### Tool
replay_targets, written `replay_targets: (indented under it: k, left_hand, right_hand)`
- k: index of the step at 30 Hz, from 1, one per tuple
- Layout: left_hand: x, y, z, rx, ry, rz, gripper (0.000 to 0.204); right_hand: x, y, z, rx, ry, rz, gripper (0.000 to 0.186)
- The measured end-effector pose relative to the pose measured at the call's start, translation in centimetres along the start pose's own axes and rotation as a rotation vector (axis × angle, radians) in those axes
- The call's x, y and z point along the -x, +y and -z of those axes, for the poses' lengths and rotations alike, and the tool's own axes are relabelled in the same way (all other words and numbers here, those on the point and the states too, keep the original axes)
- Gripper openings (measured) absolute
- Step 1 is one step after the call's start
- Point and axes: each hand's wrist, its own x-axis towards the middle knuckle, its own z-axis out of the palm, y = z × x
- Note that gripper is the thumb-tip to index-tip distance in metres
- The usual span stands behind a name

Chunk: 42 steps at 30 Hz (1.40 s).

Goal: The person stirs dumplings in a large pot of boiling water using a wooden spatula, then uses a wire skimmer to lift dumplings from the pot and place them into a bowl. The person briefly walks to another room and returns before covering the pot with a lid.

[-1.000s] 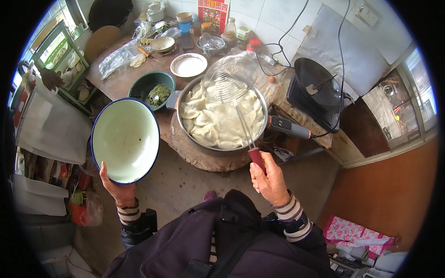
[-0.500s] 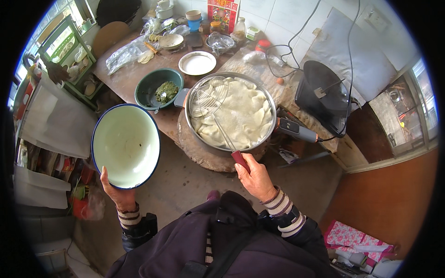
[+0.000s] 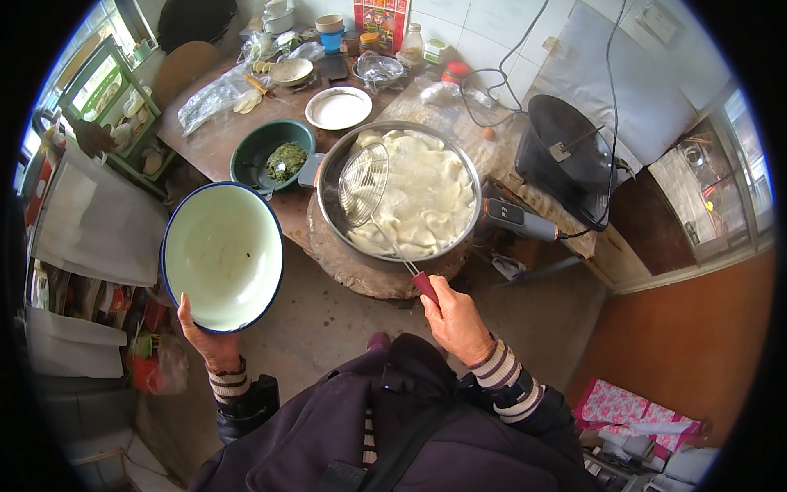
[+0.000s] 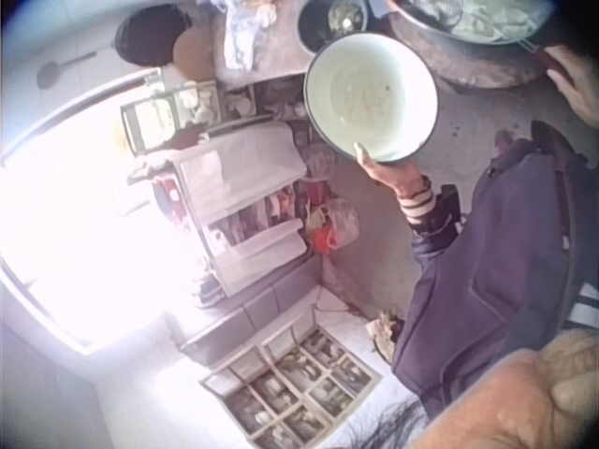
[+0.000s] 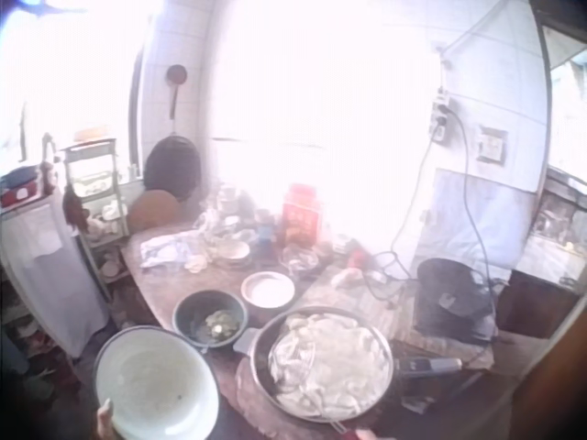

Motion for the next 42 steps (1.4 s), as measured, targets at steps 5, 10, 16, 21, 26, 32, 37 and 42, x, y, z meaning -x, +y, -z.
replay_targets:
  k: [5,10,16,21,26,32,37,42]
  left_hand:
    - [-0.4,-0.6,-0.9,0.0,0.051,0.008,0.049]
    - [-0.6,-1.1,-1.8,0.013,0.024,0.028,0.047]
    - [-1.1,-1.5,-1.9,0.013,-0.01,0.049,0.048]
    - [-1.3,-2.0,-2.1,0.018,-0.045,0.062,0.046]
    - [-1.4,-2.2,-2.3,0.005,-0.022,0.066,0.047]
    - [-1.4,-2.4,-2.6,0.001,-0.021,0.077,0.05]
    - [-1.4,-2.6,-2.9,0.0,-0.023,0.089,0.052]
    - [-1.4,-2.7,-3.1,0.0,-0.026,0.097,0.053]
  right_hand:
    - [0.5,-0.2,0.7,0.042,0.007,-0.037,0.026]
    - [0.7,-0.4,1.3,0.065,0.003,-0.074,0.025]
    - [1.2,-0.7,2.1,0.052,0.039,-0.065,0.025]
    - [1.6,-0.6,2.6,0.012,0.058,-0.102,0.024]
    - [2.2,-0.5,3.3,0.005,0.081,-0.165,0.023]
    - [3.1,-0.2,4.8,-0.049,0.101,-0.209,0.023]
    - [3.4,-0.3,6.7,-0.22,0.121,-0.321,0.022]
    - [3.9,-0.5,8.2,-0.585,0.053,-0.365,0.024]
